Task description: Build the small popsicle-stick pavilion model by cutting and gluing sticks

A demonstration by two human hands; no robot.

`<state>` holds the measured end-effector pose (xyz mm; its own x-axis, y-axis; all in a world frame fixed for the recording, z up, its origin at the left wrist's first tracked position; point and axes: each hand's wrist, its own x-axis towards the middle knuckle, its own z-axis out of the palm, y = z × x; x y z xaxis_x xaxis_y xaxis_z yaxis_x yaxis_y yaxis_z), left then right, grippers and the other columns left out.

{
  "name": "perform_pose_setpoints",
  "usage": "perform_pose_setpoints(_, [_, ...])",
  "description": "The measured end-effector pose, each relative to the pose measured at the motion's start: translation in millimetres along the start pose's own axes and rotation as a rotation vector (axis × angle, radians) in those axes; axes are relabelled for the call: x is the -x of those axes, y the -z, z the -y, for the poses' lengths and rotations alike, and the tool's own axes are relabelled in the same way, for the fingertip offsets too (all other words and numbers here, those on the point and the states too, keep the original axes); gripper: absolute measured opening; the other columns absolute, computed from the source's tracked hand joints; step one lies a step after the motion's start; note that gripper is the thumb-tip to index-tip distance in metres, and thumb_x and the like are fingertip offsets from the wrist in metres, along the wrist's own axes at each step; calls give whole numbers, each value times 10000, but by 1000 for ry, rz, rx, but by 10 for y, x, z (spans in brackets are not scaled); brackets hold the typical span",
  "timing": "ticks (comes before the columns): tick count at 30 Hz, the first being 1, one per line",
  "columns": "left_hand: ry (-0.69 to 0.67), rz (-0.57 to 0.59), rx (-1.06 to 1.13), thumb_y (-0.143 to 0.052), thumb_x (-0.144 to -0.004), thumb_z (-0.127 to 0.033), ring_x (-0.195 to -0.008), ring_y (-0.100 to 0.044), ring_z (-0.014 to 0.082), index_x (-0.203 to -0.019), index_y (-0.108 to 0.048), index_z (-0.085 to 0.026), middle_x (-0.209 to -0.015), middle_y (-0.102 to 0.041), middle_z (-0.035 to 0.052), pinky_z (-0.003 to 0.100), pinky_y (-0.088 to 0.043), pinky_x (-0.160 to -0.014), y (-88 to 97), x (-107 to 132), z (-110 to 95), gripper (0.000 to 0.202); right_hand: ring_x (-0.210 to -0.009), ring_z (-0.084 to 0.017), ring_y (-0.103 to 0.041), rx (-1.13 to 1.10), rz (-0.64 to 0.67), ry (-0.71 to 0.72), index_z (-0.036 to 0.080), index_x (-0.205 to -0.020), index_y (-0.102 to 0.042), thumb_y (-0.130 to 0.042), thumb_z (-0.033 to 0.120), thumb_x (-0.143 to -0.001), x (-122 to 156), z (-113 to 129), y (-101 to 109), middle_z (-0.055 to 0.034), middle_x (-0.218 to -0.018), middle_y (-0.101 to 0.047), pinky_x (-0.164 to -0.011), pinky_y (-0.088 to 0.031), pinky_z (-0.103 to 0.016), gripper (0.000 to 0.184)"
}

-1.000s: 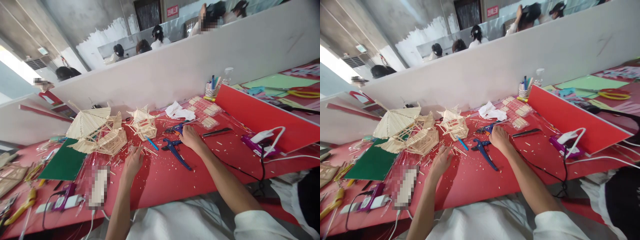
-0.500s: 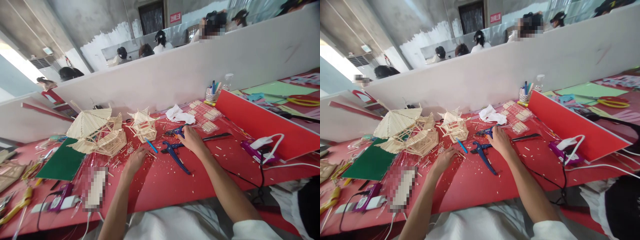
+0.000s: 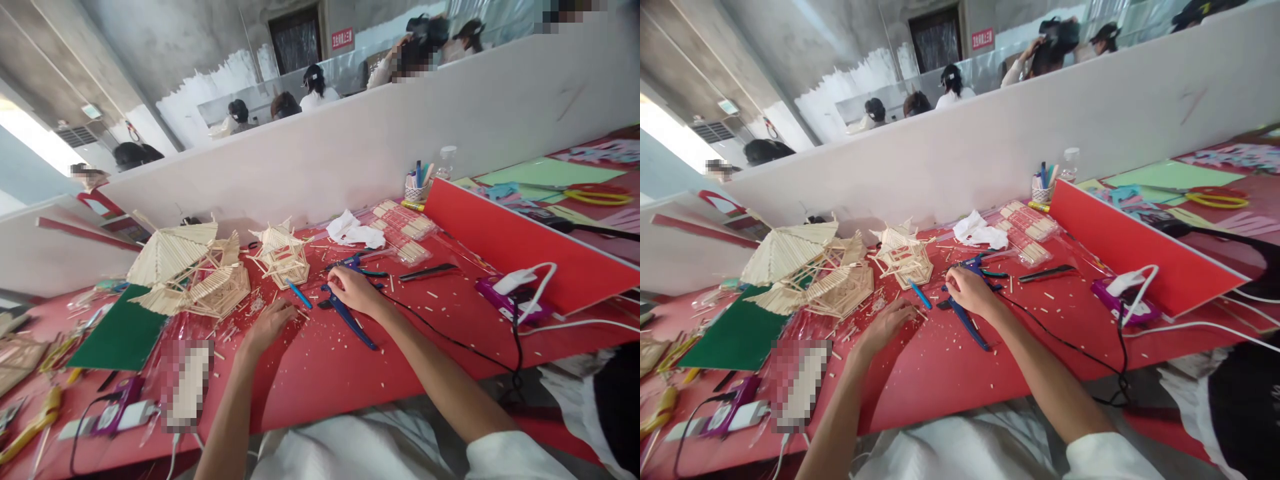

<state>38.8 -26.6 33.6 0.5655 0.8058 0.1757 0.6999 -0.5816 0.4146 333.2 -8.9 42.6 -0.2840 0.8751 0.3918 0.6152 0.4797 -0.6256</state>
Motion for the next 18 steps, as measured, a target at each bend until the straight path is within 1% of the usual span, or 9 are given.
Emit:
perform_pose_setpoints(1, [-23, -7, 2, -455, -1017, -288, -1003, -665, 201, -1040, -718, -243, -1083, -700, 87, 328, -507, -920, 3, 1, 43, 268, -836, -182, -633, -18, 9, -19, 186, -967, -624, -552, 175, -944, -12, -3, -8, -52, -918, -681, -812, -472, -292, 77])
perform_pose_setpoints(2, [-7, -48, -4, -444, -1019, -286, -1010, -664, 211, -1066, -707, -231, -1084, -702, 97, 347, -508, -927, 9, -1, 94, 273, -846, -183, -644, -36, 19, -42, 182, -987, -640, -555, 178, -946, -33, -11, -14, -59, -937, -697, -819, -477, -295, 94])
perform_pose_setpoints(4, [97, -187, -20, -465, -1009, -319, -999, -671, 229, -1097, -684, -204, -1073, -711, 111, 378, -515, -922, 28, -24, 205, 263, -860, -183, -672, -69, 42, -87, 166, -1062, -660, -546, 181, -960, -108, -36, -23, -79, -988, -728, -828, -492, -296, 153])
perform_pose_setpoints(6, [219, -287, -18, -508, -986, -373, -998, -681, 246, -1128, -665, -185, -1110, -719, 125, 391, -524, -907, 52, -79, 300, 283, -863, -180, -700, -88, 70, -118, 142, -1186, -645, -536, 174, -971, -232, -60, -37, -112, -1064, -746, -827, -507, -291, 243])
perform_pose_setpoints(8, [287, -317, 0, -544, -961, -411, -974, -693, 253, -1147, -660, -173, -1125, -727, 134, 386, -534, -874, 69, -172, 358, 324, -880, -179, -718, -94, 98, -138, 126, -1319, -590, -536, 159, -974, -396, -70, -64, -155, -1185, -731, -837, -515, -289, 351])
perform_pose_setpoints(10, [312, -322, 14, -568, -941, -407, -932, -705, 246, -1163, -664, -172, -1110, -740, 132, 369, -539, -844, 78, -289, 382, 337, -921, -186, -720, -90, 120, -152, 128, -1394, -546, -532, 145, -976, -576, -61, -102, -184, -1300, -686, -876, -510, -302, 419])
perform_pose_setpoints(13, [318, -326, 17, -580, -927, -377, -886, -717, 246, -1113, -700, -179, -1031, -767, 115, 354, -536, -822, 82, -451, 389, 297, -962, -201, -713, -76, 146, -157, 143, -1365, -585, -518, 114, -969, -808, -22, -166, -161, -1269, -706, -919, -489, -317, 403])
perform_pose_setpoints(16, [326, -346, 16, -571, -929, -393, -850, -723, 267, -1024, -739, -176, -943, -781, 113, 368, -533, -813, 89, -540, 415, 290, -939, -204, -709, -60, 177, -150, 154, -1203, -677, -505, 92, -960, -930, 22, -220, -112, -1108, -761, -889, -483, -297, 304])
perform_pose_setpoints(18, [325, -365, 25, -557, -935, -396, -854, -727, 279, -1006, -751, -176, -943, -786, 114, 377, -535, -816, 91, -558, 452, 302, -901, -204, -707, -48, 194, -148, 149, -1086, -705, -496, 94, -963, -952, 44, -245, -98, -1008, -773, -844, -481, -277, 249])
